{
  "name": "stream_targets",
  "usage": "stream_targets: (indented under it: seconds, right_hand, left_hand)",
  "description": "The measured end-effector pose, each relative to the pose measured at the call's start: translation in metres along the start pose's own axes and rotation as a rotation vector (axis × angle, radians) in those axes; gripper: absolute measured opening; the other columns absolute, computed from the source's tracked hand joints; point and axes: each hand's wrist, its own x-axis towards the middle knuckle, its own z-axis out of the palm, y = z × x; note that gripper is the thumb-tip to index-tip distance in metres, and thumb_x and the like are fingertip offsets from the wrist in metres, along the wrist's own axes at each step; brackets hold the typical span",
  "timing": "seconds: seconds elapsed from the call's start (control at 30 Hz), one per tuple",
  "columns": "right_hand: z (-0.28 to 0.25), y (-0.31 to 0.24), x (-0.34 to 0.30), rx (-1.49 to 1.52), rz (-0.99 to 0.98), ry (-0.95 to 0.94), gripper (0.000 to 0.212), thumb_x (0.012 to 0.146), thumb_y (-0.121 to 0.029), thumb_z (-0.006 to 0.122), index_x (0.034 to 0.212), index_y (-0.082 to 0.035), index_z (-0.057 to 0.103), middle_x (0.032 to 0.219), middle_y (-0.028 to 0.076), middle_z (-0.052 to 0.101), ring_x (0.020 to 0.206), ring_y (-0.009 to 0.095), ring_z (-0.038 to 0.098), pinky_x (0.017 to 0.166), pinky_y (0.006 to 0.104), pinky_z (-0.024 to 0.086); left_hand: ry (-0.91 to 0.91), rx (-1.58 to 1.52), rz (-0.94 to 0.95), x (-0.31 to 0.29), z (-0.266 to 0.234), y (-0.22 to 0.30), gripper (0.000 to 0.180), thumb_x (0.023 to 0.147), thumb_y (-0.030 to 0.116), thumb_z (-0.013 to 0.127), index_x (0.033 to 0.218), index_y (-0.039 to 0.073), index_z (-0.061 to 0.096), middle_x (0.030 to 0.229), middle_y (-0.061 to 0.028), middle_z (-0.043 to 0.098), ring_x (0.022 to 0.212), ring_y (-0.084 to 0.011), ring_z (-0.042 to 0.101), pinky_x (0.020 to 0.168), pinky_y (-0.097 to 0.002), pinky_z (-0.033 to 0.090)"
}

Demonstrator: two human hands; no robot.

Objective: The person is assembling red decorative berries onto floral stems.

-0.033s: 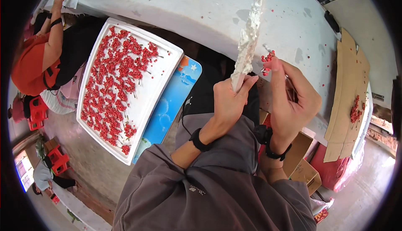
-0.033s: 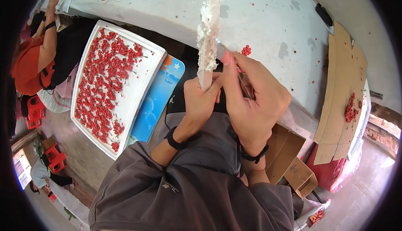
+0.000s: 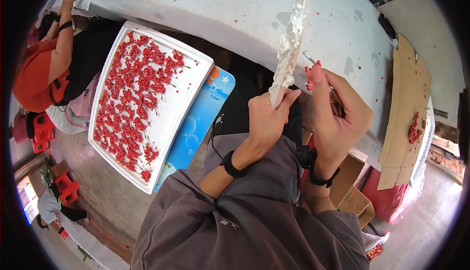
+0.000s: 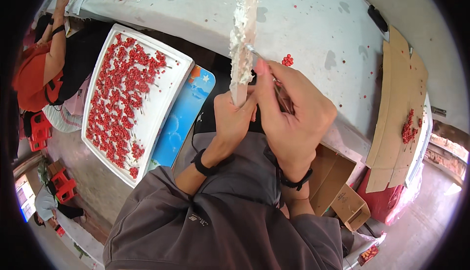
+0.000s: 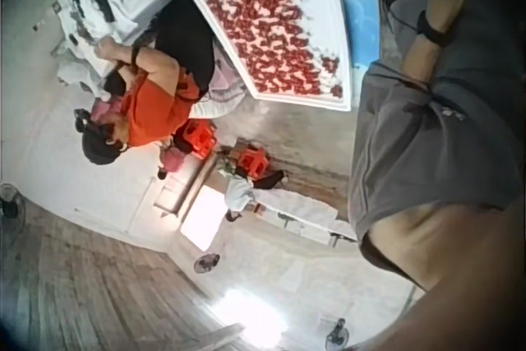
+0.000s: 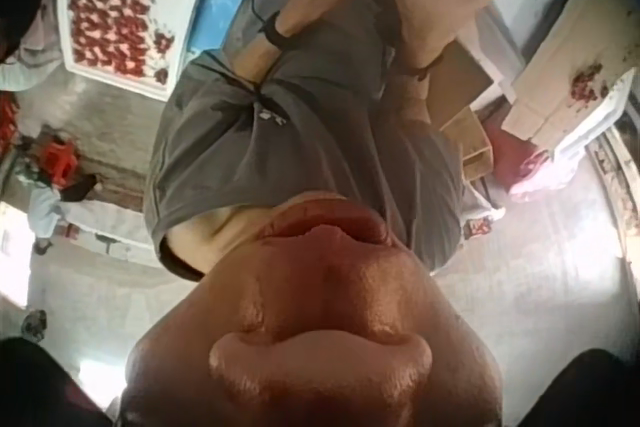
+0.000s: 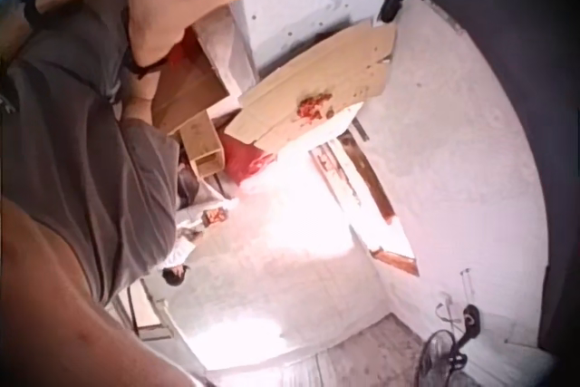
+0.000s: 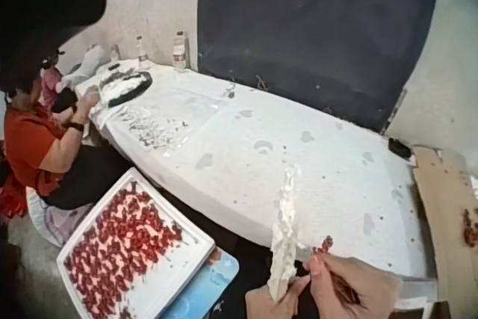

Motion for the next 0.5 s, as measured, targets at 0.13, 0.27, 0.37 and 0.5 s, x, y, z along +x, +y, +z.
stream_targets:
  seconds: [0.13,0.27,0.37,0.5]
  right_hand:
    - [0.012,-0.005,0.001,-0.056,-0.037,-0.134,0.01,0.085,-0.004,0.068,0.089,0.005,0.07,0.067,-0.001,0.064,0.055,-0.001,0.042,0.048,0.0153,0.027]
    - [0.025,-0.003,-0.001,-0.096,-0.048,-0.096,0.008,0.079,-0.003,0.072,0.084,0.002,0.068,0.06,0.004,0.058,0.048,0.005,0.041,0.044,0.0218,0.031]
    - [0.018,-0.004,-0.011,0.049,-0.111,-0.047,0.009,0.085,-0.004,0.068,0.087,0.005,0.07,0.067,0.0,0.062,0.054,0.001,0.041,0.047,0.0175,0.026]
    - [-0.009,-0.015,-0.03,0.025,-0.084,0.066,0.007,0.085,-0.002,0.067,0.085,0.005,0.07,0.067,0.0,0.062,0.054,0.001,0.038,0.047,0.0183,0.025]
  left_hand:
    - [0.026,0.026,0.069,0.001,-0.005,0.007,0.021,0.088,0.019,0.068,0.085,-0.002,0.068,0.05,-0.0019,0.05,0.044,-0.0049,0.043,0.041,-0.0254,0.033]
    - [0.046,0.08,0.115,0.003,-0.012,0.004,0.02,0.087,0.018,0.069,0.084,-0.002,0.068,0.05,-0.0036,0.05,0.044,-0.006,0.042,0.042,-0.0274,0.034]
    - [0.051,0.112,0.098,0.003,-0.015,0.0,0.019,0.086,0.017,0.069,0.084,-0.002,0.068,0.05,-0.0047,0.05,0.044,-0.0068,0.041,0.042,-0.0285,0.033]
    - [0.036,0.157,0.015,0.002,-0.016,0.005,0.018,0.084,0.016,0.071,0.084,-0.002,0.068,0.049,-0.0046,0.049,0.044,-0.0071,0.04,0.042,-0.0285,0.033]
